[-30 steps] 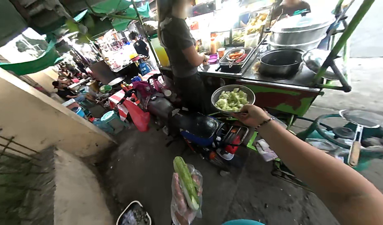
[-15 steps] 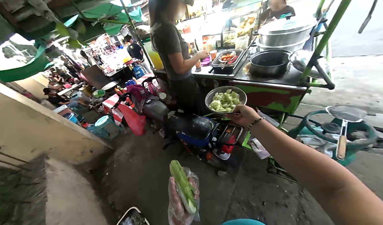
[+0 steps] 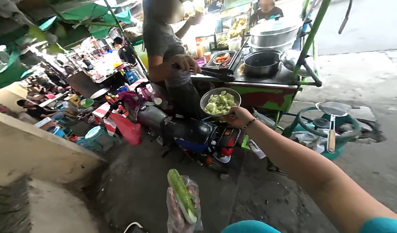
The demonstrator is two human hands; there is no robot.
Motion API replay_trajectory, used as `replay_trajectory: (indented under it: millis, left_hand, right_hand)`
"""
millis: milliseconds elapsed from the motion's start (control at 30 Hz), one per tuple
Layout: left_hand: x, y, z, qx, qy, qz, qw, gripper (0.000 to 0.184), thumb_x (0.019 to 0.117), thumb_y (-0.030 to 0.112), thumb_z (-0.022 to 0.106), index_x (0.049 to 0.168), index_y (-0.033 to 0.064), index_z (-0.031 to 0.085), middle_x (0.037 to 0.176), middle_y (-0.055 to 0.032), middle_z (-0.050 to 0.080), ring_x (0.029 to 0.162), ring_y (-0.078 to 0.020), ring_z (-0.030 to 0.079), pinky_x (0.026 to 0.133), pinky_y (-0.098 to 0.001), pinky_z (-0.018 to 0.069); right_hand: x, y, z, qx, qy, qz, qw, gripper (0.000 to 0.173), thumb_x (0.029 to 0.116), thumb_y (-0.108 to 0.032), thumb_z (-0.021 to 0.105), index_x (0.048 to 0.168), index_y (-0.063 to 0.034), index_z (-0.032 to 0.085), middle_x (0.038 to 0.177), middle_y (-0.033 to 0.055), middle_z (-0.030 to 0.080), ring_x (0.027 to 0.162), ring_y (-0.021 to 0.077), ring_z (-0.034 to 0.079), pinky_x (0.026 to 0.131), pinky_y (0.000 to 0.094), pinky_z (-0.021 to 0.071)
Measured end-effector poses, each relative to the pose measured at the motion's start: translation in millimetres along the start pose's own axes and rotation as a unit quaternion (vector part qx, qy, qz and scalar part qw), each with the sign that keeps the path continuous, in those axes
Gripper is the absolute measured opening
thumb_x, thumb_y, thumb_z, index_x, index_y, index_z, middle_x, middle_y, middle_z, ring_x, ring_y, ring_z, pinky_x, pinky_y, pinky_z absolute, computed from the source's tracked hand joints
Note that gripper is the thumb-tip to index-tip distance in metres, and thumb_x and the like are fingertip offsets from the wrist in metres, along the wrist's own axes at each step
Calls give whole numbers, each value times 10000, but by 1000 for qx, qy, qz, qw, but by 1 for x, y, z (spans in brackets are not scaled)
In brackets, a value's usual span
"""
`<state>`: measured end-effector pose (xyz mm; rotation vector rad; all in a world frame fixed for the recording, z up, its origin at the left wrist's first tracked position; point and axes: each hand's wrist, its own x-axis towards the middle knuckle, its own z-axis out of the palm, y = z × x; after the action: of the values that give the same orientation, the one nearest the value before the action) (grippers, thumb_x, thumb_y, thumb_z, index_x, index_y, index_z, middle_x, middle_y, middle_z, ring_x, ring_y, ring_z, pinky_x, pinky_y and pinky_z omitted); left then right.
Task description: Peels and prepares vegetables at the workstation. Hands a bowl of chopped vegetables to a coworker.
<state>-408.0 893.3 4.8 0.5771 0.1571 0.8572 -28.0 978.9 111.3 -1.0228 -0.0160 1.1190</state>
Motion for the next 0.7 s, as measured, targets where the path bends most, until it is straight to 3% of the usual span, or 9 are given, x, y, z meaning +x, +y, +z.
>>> replay_trajectory:
  millis: [300,700]
  left_hand:
    - [0,-1,1,-1,-4,3,1000,630,861,611,703,1219,96,644,921,-124,681,735,-227,692,617,-347,595]
    - [-1,-3,0,-11,-5,-6,1000,626,853,613,710,1210,103,649,919,-116,687,736,-223,698,618,-343,599]
  right_hand:
    - [-3,-3,-1,-4,-4,10,1000,384,960,-42,494,1344,-22,474,1180,215,621,912,292,712,735,404,635]
    - [0,-6,6,-21,-19,-21,999,407,974,-61,478,1379,-27,465,1186,219,632,905,303,715,734,420,633]
